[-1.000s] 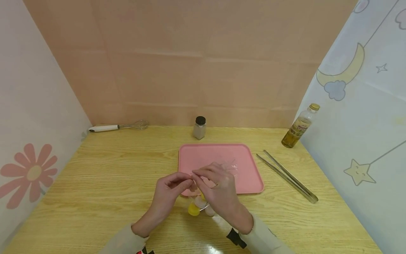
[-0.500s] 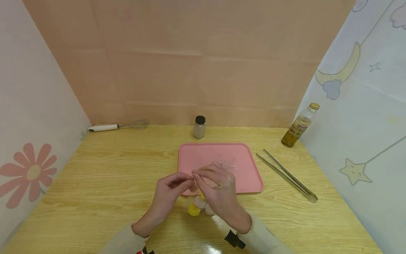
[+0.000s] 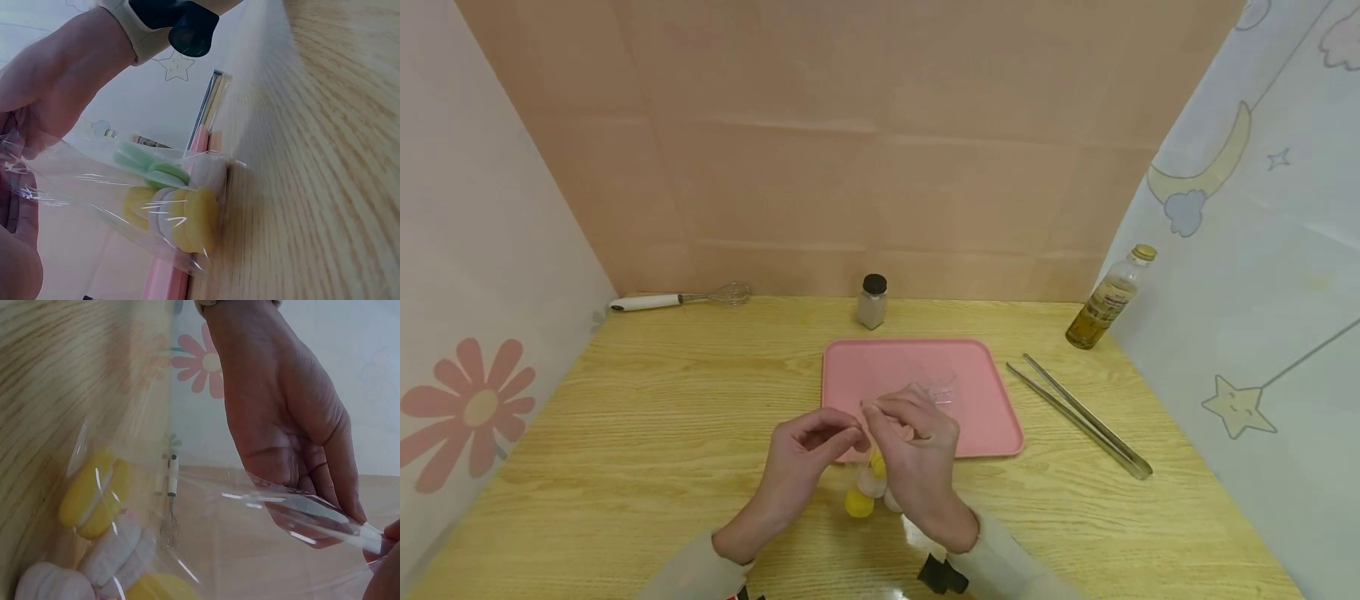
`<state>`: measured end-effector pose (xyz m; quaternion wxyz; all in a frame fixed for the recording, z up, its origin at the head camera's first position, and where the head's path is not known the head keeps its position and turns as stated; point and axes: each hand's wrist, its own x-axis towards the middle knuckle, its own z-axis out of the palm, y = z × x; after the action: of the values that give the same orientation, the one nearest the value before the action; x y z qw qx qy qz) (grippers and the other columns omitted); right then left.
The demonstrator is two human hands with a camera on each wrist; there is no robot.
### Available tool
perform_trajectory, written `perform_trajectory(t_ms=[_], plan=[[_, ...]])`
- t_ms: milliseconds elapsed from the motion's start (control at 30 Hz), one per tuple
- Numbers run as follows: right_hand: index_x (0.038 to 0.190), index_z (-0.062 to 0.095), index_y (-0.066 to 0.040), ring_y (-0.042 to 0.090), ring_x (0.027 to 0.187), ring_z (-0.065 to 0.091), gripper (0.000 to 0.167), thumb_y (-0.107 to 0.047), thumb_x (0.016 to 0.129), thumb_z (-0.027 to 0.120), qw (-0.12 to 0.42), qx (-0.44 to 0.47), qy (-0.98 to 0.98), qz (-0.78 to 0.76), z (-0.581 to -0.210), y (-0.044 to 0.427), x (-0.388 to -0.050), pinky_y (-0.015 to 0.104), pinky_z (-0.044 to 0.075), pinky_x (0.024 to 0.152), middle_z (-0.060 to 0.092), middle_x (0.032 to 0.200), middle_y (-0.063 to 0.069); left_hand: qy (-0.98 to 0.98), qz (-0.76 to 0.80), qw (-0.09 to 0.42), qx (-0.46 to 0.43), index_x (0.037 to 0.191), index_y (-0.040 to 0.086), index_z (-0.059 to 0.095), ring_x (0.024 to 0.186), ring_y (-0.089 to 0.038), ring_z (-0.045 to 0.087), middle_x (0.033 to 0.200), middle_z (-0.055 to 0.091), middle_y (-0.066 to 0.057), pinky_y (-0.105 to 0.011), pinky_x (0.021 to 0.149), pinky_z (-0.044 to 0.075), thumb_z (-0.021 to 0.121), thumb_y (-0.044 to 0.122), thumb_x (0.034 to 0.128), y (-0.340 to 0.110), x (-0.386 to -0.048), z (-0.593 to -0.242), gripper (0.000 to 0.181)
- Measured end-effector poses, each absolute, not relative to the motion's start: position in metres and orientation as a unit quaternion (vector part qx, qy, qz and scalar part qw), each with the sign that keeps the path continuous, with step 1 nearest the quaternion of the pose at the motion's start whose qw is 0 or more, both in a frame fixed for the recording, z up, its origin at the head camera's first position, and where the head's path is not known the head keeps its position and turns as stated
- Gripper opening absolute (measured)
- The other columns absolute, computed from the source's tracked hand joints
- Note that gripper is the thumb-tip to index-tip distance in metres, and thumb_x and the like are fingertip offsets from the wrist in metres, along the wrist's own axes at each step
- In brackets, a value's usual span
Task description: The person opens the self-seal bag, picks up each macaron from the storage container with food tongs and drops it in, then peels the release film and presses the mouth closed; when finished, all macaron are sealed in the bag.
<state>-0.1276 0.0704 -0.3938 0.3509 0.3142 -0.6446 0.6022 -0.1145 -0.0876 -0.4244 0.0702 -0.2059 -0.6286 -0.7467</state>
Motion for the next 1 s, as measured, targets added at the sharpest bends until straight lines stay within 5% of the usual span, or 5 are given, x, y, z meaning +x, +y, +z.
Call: perform_trajectory(t_ms=[167, 1000], plan=[[0.084, 0.079, -0.004, 0.015, 0.065, 0.049, 0.016, 0.011, 0.086, 0.072, 0.350, 0.293, -0.639, 0.619, -0.395, 0.067, -0.125, 0.030, 0.037, 0.059, 0.069, 0.073, 0.008, -0.626, -0.749, 0.071, -0.206, 0.102, -0.007, 0.070, 0.084, -0.021, 0.071, 0.090, 0.074, -0.008, -0.035, 0.075, 0.058, 0.068, 0.000, 0.0960, -0.087, -0.113, -0.424, 0.010], [0.081, 0.075, 0.000, 0.017, 0.063, 0.046, 0.019, 0.014, 0.089, 0.065, 0.360, 0.226, -0.595, 0.682, -0.405, 0.055, -0.122, 0.026, 0.039, 0.059, 0.061, 0.069, 0.011, -0.598, -0.771, 0.075, -0.205, 0.102, -0.010, 0.069, 0.085, -0.020, 0.071, 0.092, 0.074, -0.009, -0.041, 0.076, 0.059, 0.067, 0.000, 0.0959, -0.077, -0.109, -0.428, 0.011]])
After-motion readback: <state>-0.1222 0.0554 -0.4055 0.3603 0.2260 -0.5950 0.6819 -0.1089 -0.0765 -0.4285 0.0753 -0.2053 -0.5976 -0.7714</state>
